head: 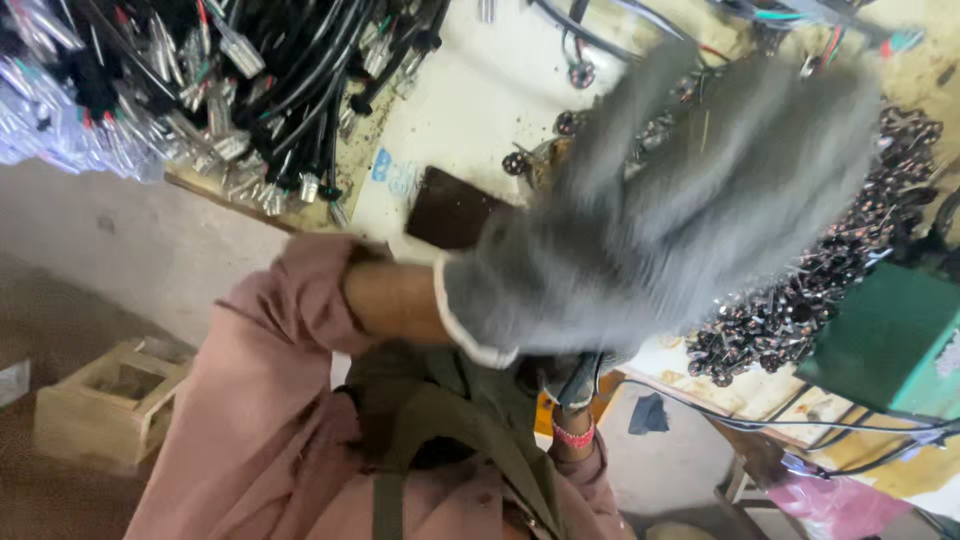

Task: The person sits at a workbench assembling electrical plug and lamp-holder components, soldering wire ends onto the terminals with a soldering iron. They handle each wired component in turn, position the wire against the terminal, apply the iron, and set the finished piece onto a large pile of completed parts on the bench.

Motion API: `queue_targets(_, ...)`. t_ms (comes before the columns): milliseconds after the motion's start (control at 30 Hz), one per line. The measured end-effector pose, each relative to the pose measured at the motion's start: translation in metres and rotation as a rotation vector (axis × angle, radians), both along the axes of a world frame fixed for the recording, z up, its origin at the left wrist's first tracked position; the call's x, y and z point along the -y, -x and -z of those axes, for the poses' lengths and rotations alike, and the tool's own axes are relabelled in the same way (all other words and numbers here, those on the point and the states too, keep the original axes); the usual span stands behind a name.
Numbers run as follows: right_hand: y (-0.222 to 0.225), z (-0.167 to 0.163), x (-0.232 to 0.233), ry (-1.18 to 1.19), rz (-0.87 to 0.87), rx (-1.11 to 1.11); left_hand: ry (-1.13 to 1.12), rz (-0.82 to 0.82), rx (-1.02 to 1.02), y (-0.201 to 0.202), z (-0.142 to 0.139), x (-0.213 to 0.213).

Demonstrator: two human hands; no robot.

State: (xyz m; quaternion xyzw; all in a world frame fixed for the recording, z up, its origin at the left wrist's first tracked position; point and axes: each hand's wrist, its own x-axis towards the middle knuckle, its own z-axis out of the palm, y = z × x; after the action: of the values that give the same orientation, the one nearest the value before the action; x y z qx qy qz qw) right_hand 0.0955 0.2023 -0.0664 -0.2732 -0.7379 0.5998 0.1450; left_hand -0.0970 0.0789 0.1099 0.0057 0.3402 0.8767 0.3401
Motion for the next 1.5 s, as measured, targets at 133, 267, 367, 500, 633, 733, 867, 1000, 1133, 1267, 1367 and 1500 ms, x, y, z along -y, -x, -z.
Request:
queue_targets(133,0.011,-0.006,0.008,-0.023,0.047,-0.137,0.983,-0.242,-1.676,-0.037,-0.003,0.035)
queue_targets(267,0.019,-0.026,0.014,-0.065,-0.156,-0.225,2.136,-0.091,-1.195,-0.011,0.044,0.123)
queue_targets(367,0.028,-0.032,0.017,-0.106,-0.131,-0.281,2.346,0.051,-1.173,0.002,0.062,0.160)
queue_targets(500,0.032,-0.035,0.017,-0.062,-0.122,-0.162,2.423,0.045,-1.087,-0.004,0.053,0.168)
queue_targets(633,0.033,-0.033,0.016,0.011,-0.052,-0.108,2.334,-0.297,-1.372,-0.015,0.030,0.170)
queue_targets(733,0.031,-0.035,0.013,-0.116,-0.118,-0.103,1.934,-0.339,-1.137,-0.044,0.027,0.168)
queue_targets(867,0.025,-0.055,0.006,-0.083,-0.351,-0.252,1.117,-0.397,-1.017,-0.085,0.053,0.147)
queue_targets(1000,0.021,-0.076,0.004,-0.138,-0.023,0.110,0.893,0.408,-0.869,-0.103,0.068,0.120)
queue_targets(1133,0.014,-0.067,0.023,-0.370,-0.293,-0.105,0.796,0.367,-0.624,-0.101,0.066,0.105)
queue_targets(1267,-0.007,-0.040,0.020,0.178,-0.148,0.449,0.913,0.302,-0.302,-0.104,0.077,0.089)
queue_targets(1367,-0.021,-0.020,0.002,-0.193,0.032,0.125,0.983,0.202,-0.315,-0.108,0.088,0.087)
queue_targets(1500,-0.020,-0.003,0.001,0.628,-0.055,-0.281,0.977,0.121,-0.315,-0.106,0.092,0.086)
